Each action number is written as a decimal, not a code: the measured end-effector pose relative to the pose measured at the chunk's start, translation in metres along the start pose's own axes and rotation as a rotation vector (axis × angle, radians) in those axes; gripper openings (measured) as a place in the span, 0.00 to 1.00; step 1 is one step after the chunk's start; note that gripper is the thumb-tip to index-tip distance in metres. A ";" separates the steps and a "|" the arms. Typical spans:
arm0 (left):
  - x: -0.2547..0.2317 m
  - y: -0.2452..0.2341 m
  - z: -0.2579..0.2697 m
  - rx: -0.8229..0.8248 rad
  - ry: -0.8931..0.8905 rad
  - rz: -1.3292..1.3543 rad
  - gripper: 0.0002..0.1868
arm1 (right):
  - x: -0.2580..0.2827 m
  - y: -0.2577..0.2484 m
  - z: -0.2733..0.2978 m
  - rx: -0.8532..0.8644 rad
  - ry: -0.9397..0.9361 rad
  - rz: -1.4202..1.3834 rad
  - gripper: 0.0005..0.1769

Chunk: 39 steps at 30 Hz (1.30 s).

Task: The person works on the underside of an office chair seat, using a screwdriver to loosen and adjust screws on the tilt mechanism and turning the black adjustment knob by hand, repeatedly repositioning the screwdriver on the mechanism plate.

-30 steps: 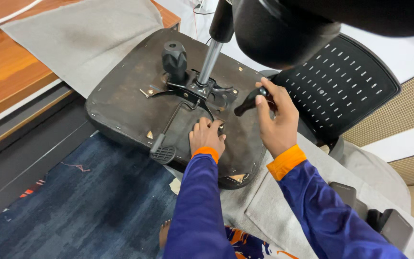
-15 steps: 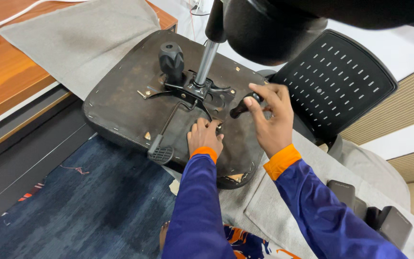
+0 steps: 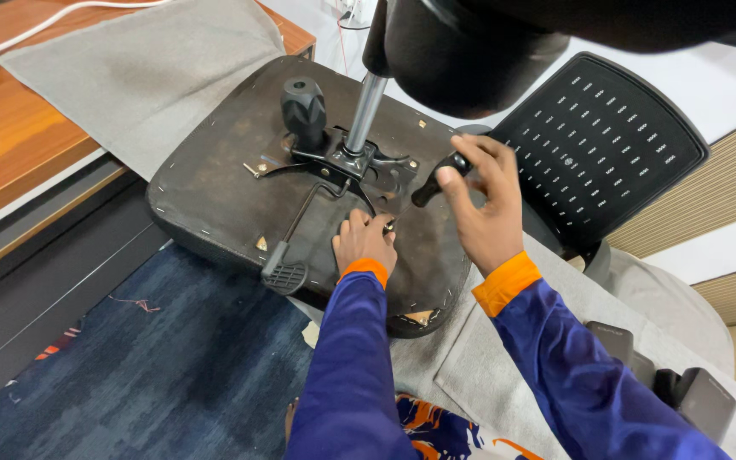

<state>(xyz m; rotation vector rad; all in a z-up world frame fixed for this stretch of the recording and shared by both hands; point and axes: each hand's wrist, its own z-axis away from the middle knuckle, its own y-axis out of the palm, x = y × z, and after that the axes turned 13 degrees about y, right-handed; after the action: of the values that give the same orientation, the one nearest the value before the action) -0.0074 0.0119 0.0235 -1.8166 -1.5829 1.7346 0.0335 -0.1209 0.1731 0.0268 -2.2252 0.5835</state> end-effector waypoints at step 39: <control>-0.009 0.006 -0.018 0.025 0.017 -0.207 0.13 | -0.057 -0.010 -0.017 0.046 0.192 -0.135 0.22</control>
<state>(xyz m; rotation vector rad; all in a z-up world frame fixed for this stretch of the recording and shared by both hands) 0.0127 0.0120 0.0304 -1.5875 -1.6682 1.6344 0.0859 -0.1325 0.1449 0.1379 -2.0063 0.5400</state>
